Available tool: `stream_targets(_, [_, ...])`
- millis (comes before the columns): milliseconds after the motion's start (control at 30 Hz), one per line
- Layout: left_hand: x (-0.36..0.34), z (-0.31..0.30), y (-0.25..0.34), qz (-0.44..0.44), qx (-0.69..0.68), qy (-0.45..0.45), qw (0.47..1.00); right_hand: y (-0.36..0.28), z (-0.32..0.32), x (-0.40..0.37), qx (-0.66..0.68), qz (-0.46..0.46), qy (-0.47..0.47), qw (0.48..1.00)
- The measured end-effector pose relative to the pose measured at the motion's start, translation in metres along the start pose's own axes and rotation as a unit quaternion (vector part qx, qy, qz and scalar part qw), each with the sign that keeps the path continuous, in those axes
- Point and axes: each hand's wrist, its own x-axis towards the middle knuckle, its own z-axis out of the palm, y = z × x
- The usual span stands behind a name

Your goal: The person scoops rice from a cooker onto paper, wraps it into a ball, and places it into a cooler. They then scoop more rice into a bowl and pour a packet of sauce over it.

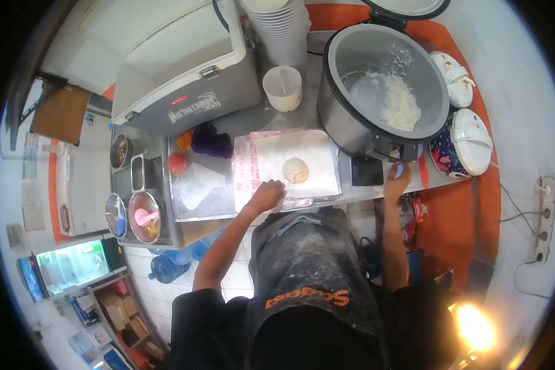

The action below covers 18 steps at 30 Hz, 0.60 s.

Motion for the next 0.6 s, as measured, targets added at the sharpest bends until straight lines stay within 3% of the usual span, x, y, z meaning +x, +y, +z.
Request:
stream_targets(33, [-0.001,0.001,-0.004,0.014,-0.011,0.006,1.000,-0.011,0.003,-0.020,0.141,-0.011,-0.087,0.986])
stream_targets(100, [-0.003,-0.004,-0.003,0.019,-0.031,-0.019,0.999,-0.067,-0.014,-0.056,0.334,0.017,-0.308,0.891])
stream_targets(133, [-0.001,-0.004,-0.005,0.015,-0.034,-0.021,0.999,-0.068,0.004,-0.068,0.325,-0.187,-0.337,0.863])
stream_targets(200, [-0.002,0.001,-0.005,0.025,-0.001,-0.030,0.999,-0.106,0.000,-0.076,0.196,-0.272,-0.425,0.841])
stream_targets(267, [-0.003,-0.005,0.001,0.003,-0.047,-0.008,0.999,-0.109,0.011,-0.070,0.187,-0.298,-0.494,0.795])
stream_targets(467, [-0.002,0.010,-0.006,0.002,-0.058,0.011,0.998,-0.102,0.037,-0.043,0.209,-0.229,-0.626,0.716])
stream_targets(600, [-0.001,0.009,-0.006,-0.009,-0.066,0.011,0.998,-0.098,0.040,-0.043,0.238,-0.307,-0.593,0.706])
